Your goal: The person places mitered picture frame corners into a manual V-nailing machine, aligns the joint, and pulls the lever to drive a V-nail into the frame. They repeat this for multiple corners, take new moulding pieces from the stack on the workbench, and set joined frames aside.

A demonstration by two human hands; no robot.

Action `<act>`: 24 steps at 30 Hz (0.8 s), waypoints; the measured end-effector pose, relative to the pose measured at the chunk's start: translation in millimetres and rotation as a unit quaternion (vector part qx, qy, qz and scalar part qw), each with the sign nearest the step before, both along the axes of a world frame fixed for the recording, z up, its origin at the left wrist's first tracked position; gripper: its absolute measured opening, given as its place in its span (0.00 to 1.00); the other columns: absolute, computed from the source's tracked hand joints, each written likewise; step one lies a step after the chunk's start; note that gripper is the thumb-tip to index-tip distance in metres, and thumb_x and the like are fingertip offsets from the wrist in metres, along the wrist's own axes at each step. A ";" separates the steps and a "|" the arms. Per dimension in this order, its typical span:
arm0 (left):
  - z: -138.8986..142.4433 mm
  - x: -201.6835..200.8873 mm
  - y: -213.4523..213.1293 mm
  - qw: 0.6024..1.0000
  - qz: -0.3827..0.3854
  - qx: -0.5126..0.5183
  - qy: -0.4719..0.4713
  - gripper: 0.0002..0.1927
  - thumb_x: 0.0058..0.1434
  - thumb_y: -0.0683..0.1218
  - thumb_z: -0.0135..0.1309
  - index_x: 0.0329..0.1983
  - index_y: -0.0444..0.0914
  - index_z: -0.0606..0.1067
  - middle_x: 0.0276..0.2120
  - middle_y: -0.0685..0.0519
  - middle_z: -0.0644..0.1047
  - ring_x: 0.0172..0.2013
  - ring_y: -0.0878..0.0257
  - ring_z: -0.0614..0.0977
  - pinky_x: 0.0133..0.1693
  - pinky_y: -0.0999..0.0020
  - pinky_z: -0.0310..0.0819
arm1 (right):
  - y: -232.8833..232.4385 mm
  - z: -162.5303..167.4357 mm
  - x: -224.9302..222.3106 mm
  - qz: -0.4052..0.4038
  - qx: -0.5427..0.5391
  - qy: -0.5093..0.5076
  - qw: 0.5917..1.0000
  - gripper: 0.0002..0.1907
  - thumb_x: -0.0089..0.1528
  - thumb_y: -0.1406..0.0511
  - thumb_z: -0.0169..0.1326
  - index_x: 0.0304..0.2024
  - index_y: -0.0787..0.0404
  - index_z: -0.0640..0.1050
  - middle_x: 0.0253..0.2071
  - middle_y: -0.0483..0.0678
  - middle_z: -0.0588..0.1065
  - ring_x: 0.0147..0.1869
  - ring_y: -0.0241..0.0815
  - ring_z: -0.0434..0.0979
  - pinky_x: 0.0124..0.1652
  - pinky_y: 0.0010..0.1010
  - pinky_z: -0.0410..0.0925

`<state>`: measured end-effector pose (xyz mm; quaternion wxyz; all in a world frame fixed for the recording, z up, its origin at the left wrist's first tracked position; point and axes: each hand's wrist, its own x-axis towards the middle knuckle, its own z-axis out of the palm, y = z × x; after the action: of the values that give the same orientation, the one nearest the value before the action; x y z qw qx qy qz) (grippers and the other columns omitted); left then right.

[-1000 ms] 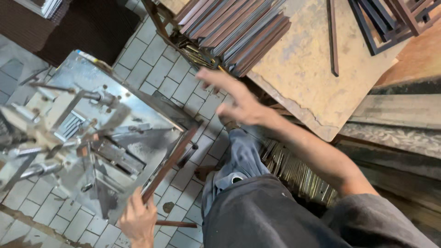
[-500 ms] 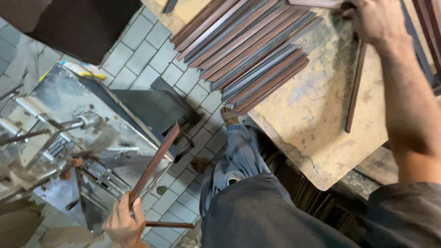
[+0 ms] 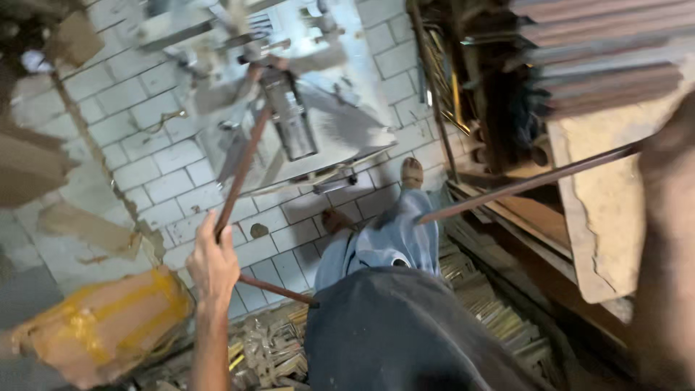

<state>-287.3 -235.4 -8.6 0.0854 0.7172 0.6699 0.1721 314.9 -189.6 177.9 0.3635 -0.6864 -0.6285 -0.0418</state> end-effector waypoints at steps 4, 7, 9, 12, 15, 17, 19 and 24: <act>-10.6 -23.9 16.3 0.992 -0.023 -0.122 0.013 0.23 0.74 0.48 0.48 0.71 0.55 0.67 0.46 0.48 0.76 0.22 0.49 0.79 0.22 0.56 0.71 | 11.7 -102.9 -147.9 0.172 -0.119 0.008 0.978 0.39 0.61 0.81 0.49 0.74 0.53 0.68 0.60 0.58 0.67 0.56 0.56 0.76 0.49 0.43 0.76; -14.7 -22.5 40.1 0.996 -0.049 -0.079 0.005 0.26 0.72 0.46 0.50 0.72 0.59 0.69 0.50 0.48 0.74 0.22 0.51 0.78 0.25 0.57 0.72 | 31.1 -187.4 -200.9 0.203 -0.201 -0.069 0.956 0.38 0.56 0.76 0.56 0.69 0.48 0.75 0.54 0.57 0.71 0.41 0.56 0.78 0.33 0.45 0.72; -16.7 -13.1 54.3 0.996 -0.065 -0.061 -0.014 0.26 0.72 0.45 0.51 0.73 0.59 0.70 0.51 0.48 0.72 0.23 0.52 0.77 0.25 0.57 0.71 | 40.7 -214.3 -213.5 0.193 -0.160 -0.107 0.962 0.36 0.60 0.76 0.56 0.70 0.48 0.75 0.56 0.54 0.70 0.50 0.55 0.76 0.45 0.44 0.72; -20.3 0.6 82.6 0.998 -0.035 -0.041 -0.040 0.25 0.74 0.46 0.53 0.72 0.59 0.70 0.48 0.49 0.71 0.22 0.53 0.77 0.24 0.56 0.71 | 59.6 -218.1 -216.1 0.150 -0.065 -0.220 0.962 0.31 0.64 0.73 0.58 0.68 0.44 0.78 0.56 0.49 0.70 0.55 0.51 0.71 0.52 0.43 0.67; -19.9 6.6 99.4 0.997 -0.034 -0.056 -0.051 0.24 0.74 0.46 0.54 0.71 0.60 0.71 0.46 0.48 0.70 0.21 0.53 0.77 0.23 0.58 0.71 | 77.1 -209.7 -219.7 0.128 -0.059 -0.237 0.961 0.25 0.67 0.72 0.59 0.64 0.42 0.81 0.57 0.45 0.71 0.58 0.48 0.66 0.54 0.41 0.61; -16.6 6.8 104.0 0.996 -0.051 -0.052 -0.042 0.24 0.76 0.46 0.54 0.72 0.59 0.71 0.47 0.48 0.69 0.20 0.53 0.76 0.23 0.58 0.70 | 91.0 -210.3 -224.5 0.131 -0.059 -0.207 0.968 0.20 0.68 0.68 0.60 0.60 0.42 0.82 0.57 0.46 0.70 0.59 0.49 0.63 0.54 0.41 0.59; -10.7 6.2 104.3 0.995 -0.045 -0.082 -0.041 0.25 0.73 0.46 0.55 0.71 0.58 0.72 0.48 0.46 0.69 0.23 0.52 0.77 0.24 0.56 0.70 | 105.5 -214.4 -228.8 0.129 -0.025 -0.177 0.975 0.15 0.68 0.62 0.63 0.57 0.43 0.83 0.57 0.52 0.69 0.58 0.53 0.62 0.52 0.43 0.59; 0.7 21.7 117.0 0.994 -0.098 0.048 0.015 0.24 0.67 0.46 0.61 0.67 0.55 0.76 0.52 0.47 0.67 0.51 0.49 0.74 0.43 0.56 0.71 | 126.5 -217.1 -236.7 0.170 -0.064 -0.122 0.976 0.13 0.68 0.64 0.63 0.56 0.50 0.83 0.56 0.51 0.69 0.61 0.52 0.64 0.51 0.43 0.57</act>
<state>-265.6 -118.4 -7.9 0.0572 0.7854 0.5884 0.1836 78.2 -63.1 -39.2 0.2408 -0.5812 -0.7770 -0.0226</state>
